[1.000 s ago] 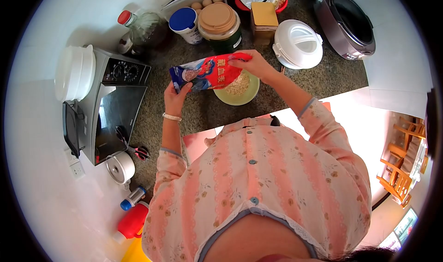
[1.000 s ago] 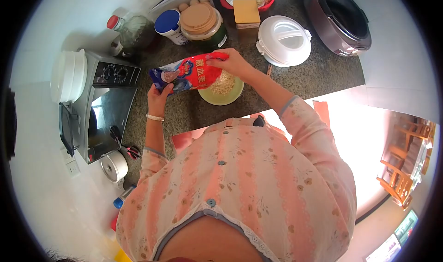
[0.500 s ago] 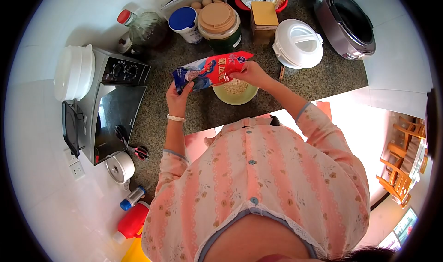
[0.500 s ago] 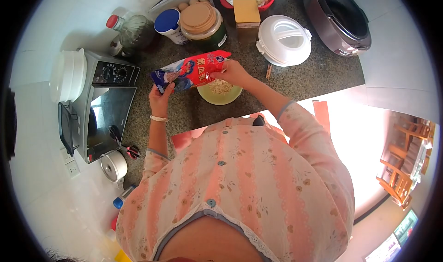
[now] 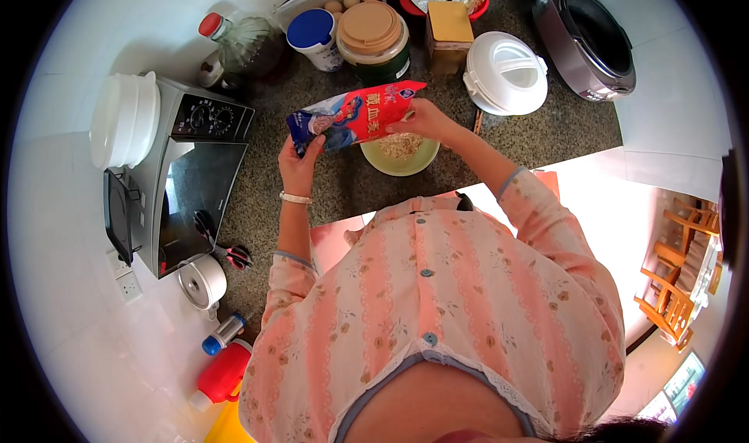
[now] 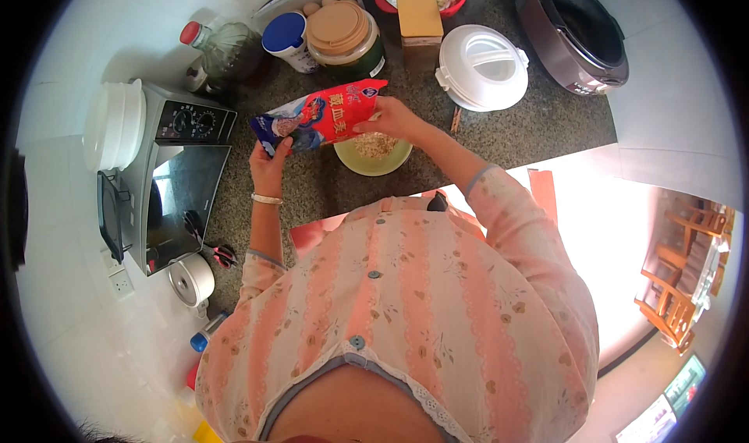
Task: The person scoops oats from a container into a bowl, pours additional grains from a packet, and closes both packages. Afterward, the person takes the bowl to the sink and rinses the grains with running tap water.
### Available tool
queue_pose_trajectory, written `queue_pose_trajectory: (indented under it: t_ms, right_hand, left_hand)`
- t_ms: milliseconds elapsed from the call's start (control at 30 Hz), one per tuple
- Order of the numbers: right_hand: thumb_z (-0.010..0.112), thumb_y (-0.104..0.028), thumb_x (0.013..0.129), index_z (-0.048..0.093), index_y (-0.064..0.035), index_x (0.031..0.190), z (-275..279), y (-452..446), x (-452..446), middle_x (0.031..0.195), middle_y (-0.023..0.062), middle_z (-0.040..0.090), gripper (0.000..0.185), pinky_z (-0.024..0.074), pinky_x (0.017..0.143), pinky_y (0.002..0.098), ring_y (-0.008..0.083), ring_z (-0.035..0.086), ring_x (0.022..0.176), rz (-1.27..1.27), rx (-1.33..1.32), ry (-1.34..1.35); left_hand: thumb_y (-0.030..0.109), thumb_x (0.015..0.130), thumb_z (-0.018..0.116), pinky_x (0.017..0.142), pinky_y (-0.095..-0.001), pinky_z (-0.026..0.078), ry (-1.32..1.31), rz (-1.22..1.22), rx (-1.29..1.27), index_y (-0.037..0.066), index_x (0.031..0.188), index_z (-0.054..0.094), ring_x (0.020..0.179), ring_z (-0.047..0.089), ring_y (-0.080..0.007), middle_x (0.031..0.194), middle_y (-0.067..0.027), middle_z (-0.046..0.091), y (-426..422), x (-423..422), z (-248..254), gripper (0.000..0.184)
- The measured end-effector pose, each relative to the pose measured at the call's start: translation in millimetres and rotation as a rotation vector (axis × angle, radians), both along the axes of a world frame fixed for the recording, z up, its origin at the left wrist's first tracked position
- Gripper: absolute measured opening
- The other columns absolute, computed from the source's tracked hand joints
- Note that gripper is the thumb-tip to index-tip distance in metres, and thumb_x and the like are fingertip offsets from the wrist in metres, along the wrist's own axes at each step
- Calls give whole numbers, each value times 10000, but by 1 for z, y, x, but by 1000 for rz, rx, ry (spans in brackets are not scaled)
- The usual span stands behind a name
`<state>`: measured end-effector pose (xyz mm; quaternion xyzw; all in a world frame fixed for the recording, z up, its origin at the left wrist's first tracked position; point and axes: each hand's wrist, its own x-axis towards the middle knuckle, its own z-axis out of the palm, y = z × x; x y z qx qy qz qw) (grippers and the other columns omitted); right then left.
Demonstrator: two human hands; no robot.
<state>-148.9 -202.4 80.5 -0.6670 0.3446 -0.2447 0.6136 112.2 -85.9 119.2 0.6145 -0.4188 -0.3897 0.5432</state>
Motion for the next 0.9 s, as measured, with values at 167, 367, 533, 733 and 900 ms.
queue_pose_trajectory:
  t_ms: [167, 367, 533, 733, 900]
  right_hand:
    - [781, -191, 720, 664, -65, 1047, -10, 0, 11, 944, 74, 700, 370, 488, 828, 320, 180, 652, 888, -39, 35, 43]
    - [782, -198, 721, 672, -46, 1026, -13, -6, 11, 942, 87, 700, 358, 489, 819, 322, 180, 654, 880, -11, 38, 50]
    - [778, -206, 725, 685, -42, 997, 17, -5, 12, 940, 89, 701, 331, 490, 811, 318, 179, 654, 872, 15, 90, 80]
    - [758, -186, 740, 693, -49, 971, -4, -10, 16, 938, 95, 700, 276, 489, 811, 325, 195, 657, 868, -18, -89, 187]
    - [766, -216, 723, 663, -43, 1036, 14, -8, 10, 936, 95, 697, 372, 488, 812, 336, 199, 657, 879, 11, -101, 56]
  left_hand:
    - [63, 823, 711, 680, -206, 462, -30, -24, -36, 26, 1048, 638, 751, 564, -45, 903, 17, 649, -2, -3, 5, 239]
    - [54, 820, 711, 676, -210, 464, -39, -10, -29, 28, 1035, 644, 745, 563, -44, 898, 23, 645, -1, 2, 4, 227]
    - [55, 820, 711, 688, -212, 468, 50, 49, -20, 22, 1035, 642, 766, 573, -49, 922, 12, 656, 0, 3, 4, 229]
    - [56, 825, 706, 717, -213, 469, 10, 17, -28, 23, 1048, 638, 808, 579, -52, 945, 10, 660, 1, 3, 5, 236]
    - [79, 824, 714, 701, -223, 470, 80, 75, -42, 30, 1031, 632, 777, 578, -61, 929, 3, 659, 1, 6, -1, 228]
